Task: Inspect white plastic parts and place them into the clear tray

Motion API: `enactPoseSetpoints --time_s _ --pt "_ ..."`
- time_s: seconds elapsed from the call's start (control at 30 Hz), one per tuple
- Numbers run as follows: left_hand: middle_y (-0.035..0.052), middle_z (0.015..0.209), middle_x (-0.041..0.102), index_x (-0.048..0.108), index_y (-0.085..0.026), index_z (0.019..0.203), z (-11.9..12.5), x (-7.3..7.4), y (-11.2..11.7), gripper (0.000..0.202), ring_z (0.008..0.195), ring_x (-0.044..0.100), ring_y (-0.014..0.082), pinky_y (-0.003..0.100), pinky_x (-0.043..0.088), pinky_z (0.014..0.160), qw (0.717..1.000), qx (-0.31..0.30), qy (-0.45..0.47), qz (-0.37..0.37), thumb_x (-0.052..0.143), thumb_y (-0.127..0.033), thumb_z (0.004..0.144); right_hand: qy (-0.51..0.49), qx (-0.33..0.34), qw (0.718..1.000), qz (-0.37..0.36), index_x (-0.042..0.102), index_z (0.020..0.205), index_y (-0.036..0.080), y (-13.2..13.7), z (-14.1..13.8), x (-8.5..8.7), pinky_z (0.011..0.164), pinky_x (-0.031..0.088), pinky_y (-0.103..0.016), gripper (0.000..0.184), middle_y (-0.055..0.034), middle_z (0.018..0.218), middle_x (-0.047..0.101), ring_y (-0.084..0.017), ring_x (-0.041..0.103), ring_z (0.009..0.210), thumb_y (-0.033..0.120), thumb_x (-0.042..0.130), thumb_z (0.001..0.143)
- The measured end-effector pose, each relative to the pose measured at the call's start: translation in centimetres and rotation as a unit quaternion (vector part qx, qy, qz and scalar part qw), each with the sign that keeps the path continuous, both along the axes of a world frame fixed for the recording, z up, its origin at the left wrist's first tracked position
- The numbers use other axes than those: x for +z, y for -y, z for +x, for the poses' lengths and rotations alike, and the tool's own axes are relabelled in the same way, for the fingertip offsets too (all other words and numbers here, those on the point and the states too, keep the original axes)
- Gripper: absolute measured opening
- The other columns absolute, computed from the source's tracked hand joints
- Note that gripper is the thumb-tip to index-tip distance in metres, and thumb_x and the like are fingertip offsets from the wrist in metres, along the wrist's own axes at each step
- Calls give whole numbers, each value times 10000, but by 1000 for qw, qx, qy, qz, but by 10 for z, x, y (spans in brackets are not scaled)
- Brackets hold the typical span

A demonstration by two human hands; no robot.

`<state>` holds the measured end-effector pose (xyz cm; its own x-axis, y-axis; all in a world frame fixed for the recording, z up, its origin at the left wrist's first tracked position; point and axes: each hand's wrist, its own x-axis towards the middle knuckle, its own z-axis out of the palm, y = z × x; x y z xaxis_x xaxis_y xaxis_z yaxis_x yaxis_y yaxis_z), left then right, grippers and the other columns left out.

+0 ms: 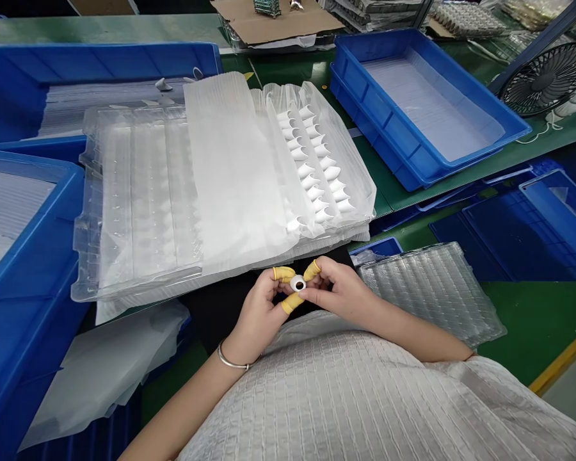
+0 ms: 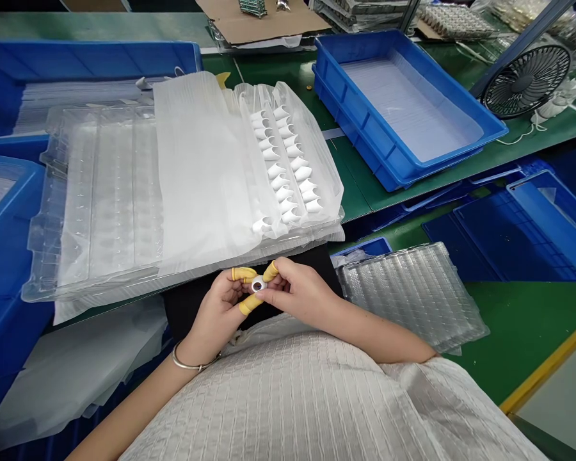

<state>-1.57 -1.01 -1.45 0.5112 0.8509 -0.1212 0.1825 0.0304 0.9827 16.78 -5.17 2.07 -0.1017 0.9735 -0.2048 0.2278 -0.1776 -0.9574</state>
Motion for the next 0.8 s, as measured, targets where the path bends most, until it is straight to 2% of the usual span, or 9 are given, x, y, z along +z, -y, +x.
enactPoseSetpoints --time_s 0.1,0.3,0.47,0.8 --pt "33 979 673 626 -211 1050 0 0 -1 234 866 648 164 304 543 793 999 -29 9 -10 681 -332 857 20 -7 1000 -8 521 821 201 0 0 1 564 395 -230 212 51 713 554 -105 506 631 308 702 840" --pt "61 1107 687 644 -231 1159 -2 1 -4 290 972 664 201 346 532 883 997 -79 -5 -15 628 -361 900 93 3 996 0 455 750 203 0 -1 4 509 337 -224 277 66 647 516 -96 479 576 322 689 840" --pt "49 1141 694 644 -246 1191 0 3 -4 303 989 668 191 326 540 898 994 -95 30 -49 620 -351 908 140 12 990 11 415 721 204 -1 -1 9 488 316 -224 317 71 622 507 -90 465 547 331 678 846" --pt "50 1172 697 648 -231 1187 3 3 -5 286 1035 666 193 334 538 937 989 -104 71 -83 615 -310 913 153 10 988 9 408 711 204 -1 -2 10 484 311 -220 328 69 619 511 -90 460 545 343 671 848"
